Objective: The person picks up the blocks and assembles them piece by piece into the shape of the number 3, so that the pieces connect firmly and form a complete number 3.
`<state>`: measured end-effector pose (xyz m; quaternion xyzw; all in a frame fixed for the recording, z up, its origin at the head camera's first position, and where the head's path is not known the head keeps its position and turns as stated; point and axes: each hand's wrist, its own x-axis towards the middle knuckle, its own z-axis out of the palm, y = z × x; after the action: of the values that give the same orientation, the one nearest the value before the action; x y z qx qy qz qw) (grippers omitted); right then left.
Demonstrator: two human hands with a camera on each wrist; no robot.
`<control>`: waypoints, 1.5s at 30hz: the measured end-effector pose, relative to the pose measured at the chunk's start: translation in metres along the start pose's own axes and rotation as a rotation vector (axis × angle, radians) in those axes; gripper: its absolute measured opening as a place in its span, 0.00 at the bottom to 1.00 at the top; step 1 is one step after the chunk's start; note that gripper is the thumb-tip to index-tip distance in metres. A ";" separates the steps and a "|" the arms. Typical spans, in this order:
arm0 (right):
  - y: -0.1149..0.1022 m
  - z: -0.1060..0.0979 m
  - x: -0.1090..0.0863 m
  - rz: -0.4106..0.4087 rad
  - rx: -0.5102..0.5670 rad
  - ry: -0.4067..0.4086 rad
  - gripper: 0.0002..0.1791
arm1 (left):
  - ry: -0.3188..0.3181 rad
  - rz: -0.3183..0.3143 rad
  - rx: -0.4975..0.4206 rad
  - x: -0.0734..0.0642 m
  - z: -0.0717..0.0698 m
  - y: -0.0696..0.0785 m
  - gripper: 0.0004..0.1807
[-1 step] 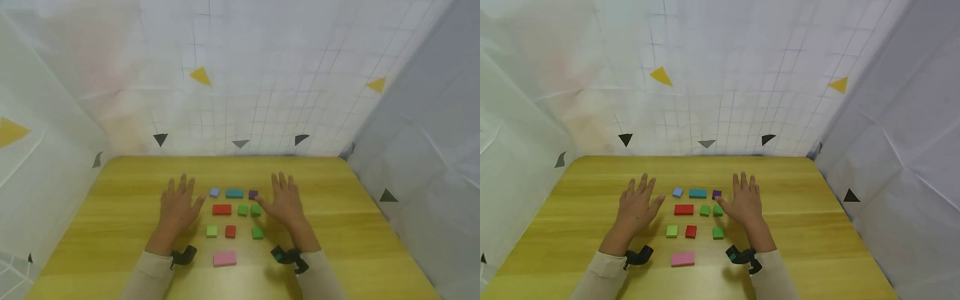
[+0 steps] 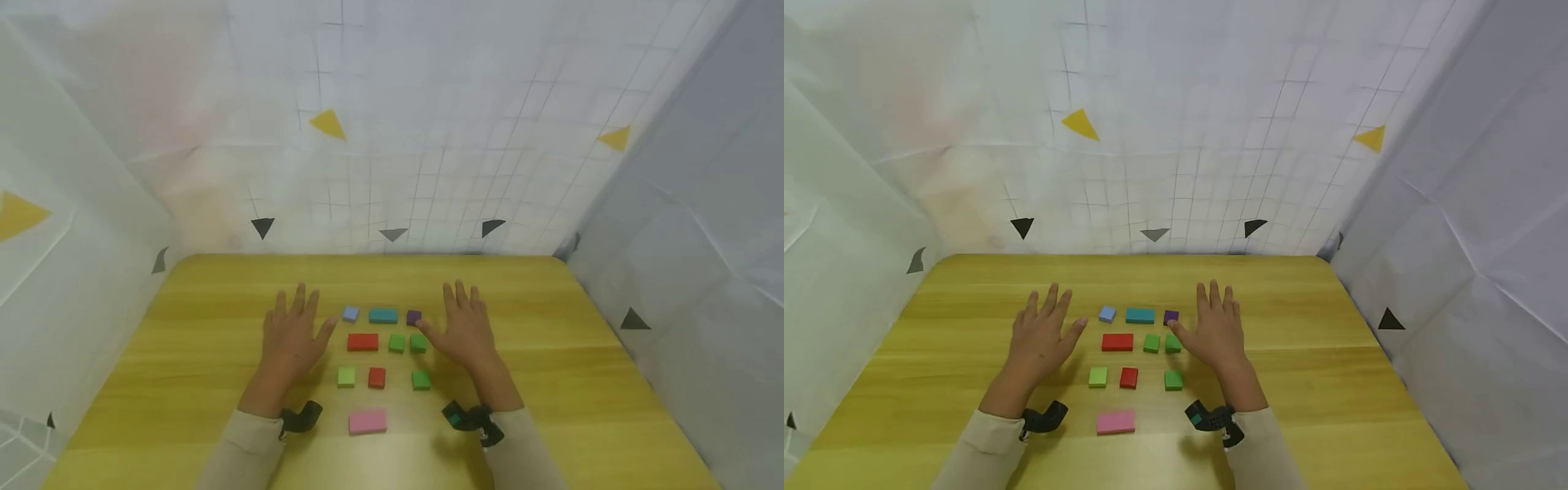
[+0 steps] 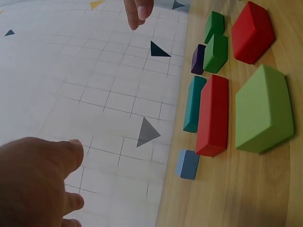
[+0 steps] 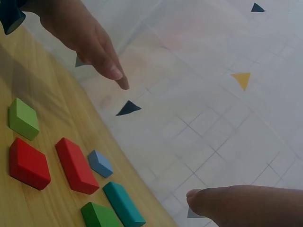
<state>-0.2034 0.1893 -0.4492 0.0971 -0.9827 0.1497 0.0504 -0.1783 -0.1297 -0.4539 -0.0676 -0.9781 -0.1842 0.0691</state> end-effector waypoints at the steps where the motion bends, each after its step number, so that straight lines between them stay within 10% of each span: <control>1: 0.000 0.000 0.001 -0.001 0.000 0.003 0.54 | 0.002 0.001 -0.003 0.001 0.000 0.001 0.42; 26: -0.007 0.016 0.013 -0.150 0.193 -0.020 0.44 | 0.056 0.108 -0.063 0.012 0.018 -0.008 0.36; 45: -0.014 0.030 0.017 -0.248 0.204 -0.064 0.24 | -0.037 0.137 -0.173 0.016 0.025 -0.002 0.30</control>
<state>-0.2189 0.1645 -0.4718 0.2269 -0.9440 0.2381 0.0270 -0.1967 -0.1206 -0.4747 -0.1435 -0.9528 -0.2615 0.0574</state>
